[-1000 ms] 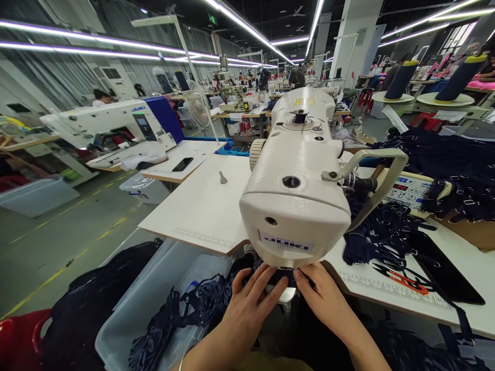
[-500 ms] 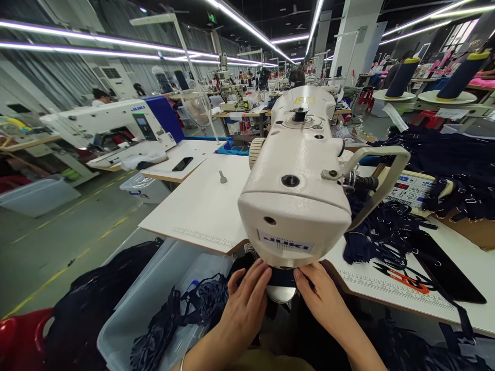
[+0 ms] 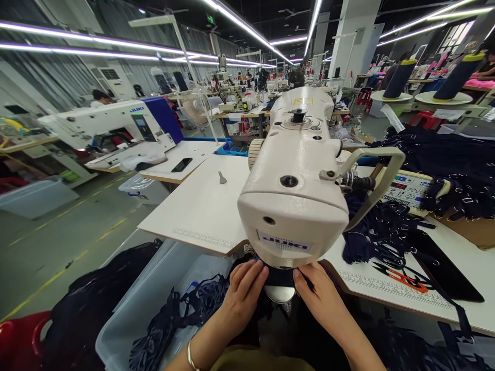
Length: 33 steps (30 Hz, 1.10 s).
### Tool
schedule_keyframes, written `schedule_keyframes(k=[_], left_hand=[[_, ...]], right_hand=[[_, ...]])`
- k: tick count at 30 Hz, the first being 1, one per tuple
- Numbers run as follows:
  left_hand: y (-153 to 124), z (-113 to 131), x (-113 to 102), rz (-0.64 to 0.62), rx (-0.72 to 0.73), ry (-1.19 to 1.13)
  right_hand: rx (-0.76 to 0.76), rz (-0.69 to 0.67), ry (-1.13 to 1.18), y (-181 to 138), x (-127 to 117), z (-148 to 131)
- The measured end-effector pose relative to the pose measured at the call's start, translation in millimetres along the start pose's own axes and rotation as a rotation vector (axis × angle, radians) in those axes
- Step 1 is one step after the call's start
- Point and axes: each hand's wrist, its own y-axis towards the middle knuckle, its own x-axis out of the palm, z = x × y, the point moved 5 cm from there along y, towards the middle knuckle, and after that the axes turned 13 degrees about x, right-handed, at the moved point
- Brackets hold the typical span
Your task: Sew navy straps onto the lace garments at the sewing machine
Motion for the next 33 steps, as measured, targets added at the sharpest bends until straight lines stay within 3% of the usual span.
schedule_keyframes(k=[4,16,23,33], left_hand=[[14.6,-0.7,-9.8,-0.106,0.157,-0.038],[27.1,2.5,-17.1,-0.236,0.108,-0.054],[27.2,5.6,-16.5,-0.185,0.064,0.005],[24.5,6.5,-13.1,-0.21,0.048,0.049]], right_hand=[[0.015,0.013,-0.007,0.6,-0.4,1.4],[0.028,0.004,-0.022,1.5,-0.6,2.4],[0.033,0.005,-0.009,1.4,0.7,2.7],[0.018,0.024,-0.029,2.3,-0.3,-1.6]])
